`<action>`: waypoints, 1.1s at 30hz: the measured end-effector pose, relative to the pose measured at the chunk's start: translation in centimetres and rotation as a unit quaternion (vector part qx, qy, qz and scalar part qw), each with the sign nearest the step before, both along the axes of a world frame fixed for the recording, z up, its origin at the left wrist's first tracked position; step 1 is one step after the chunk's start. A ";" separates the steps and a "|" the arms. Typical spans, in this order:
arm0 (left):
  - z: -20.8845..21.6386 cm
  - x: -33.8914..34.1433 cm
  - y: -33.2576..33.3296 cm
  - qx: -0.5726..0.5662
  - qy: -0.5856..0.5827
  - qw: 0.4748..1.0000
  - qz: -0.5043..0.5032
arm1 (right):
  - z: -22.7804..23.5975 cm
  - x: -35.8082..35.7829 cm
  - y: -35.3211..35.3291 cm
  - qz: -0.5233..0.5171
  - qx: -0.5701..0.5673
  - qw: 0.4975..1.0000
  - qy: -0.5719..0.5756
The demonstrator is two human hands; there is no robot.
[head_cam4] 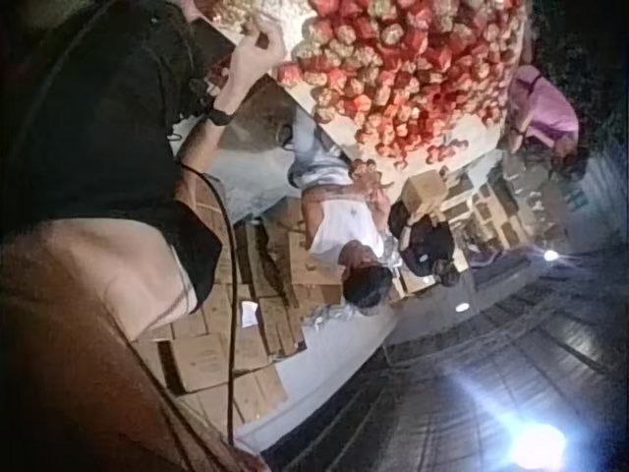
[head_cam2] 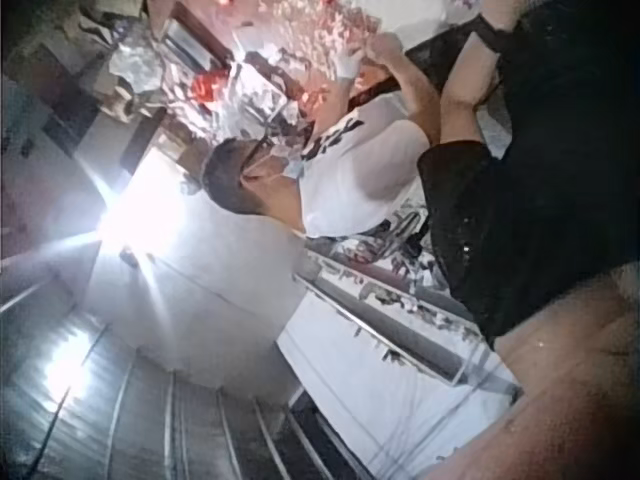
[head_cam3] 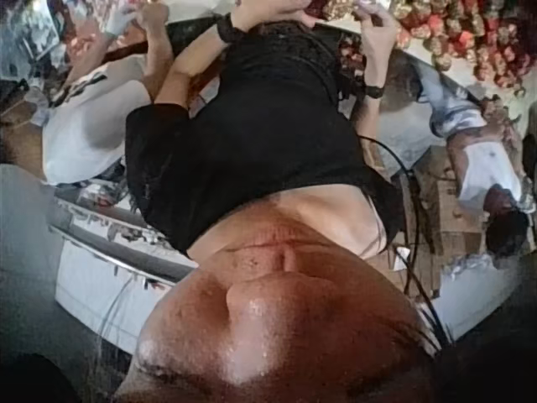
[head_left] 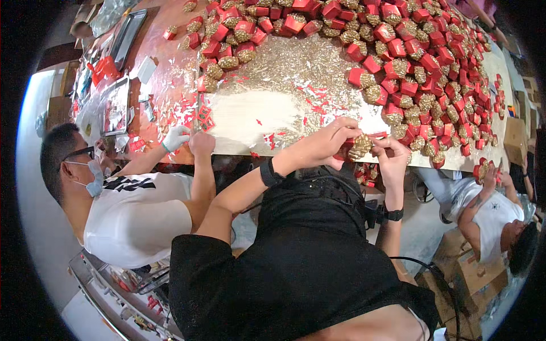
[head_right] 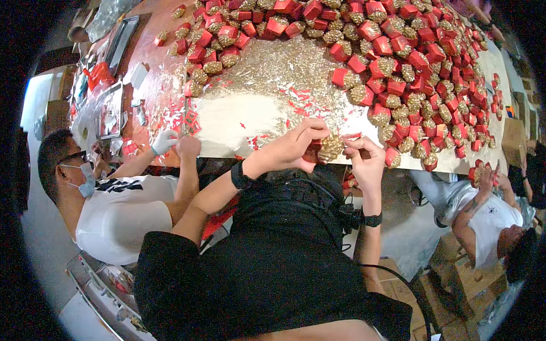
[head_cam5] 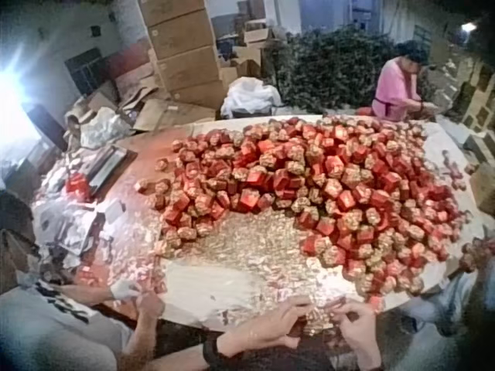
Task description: The recorder and other workers are seen assembling small red and gold gift boxes in a warehouse environment.
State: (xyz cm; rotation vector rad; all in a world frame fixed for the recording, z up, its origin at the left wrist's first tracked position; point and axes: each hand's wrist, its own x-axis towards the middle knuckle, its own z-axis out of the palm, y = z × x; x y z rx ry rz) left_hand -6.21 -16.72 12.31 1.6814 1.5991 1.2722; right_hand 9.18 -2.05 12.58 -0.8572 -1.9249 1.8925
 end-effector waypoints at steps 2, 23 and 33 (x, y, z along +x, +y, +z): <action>0.4 0.0 -0.1 0.018 0.004 1.000 0.003 | -0.6 0.1 -0.5 -0.024 0.064 0.998 -0.009; -24.5 -17.1 -17.1 -0.489 0.128 0.455 0.733 | -22.2 24.4 -1.0 -0.244 0.229 0.903 -0.268; -18.7 -3.9 -5.8 -0.325 0.361 0.861 0.151 | -24.8 16.9 0.7 0.200 0.097 0.883 -0.413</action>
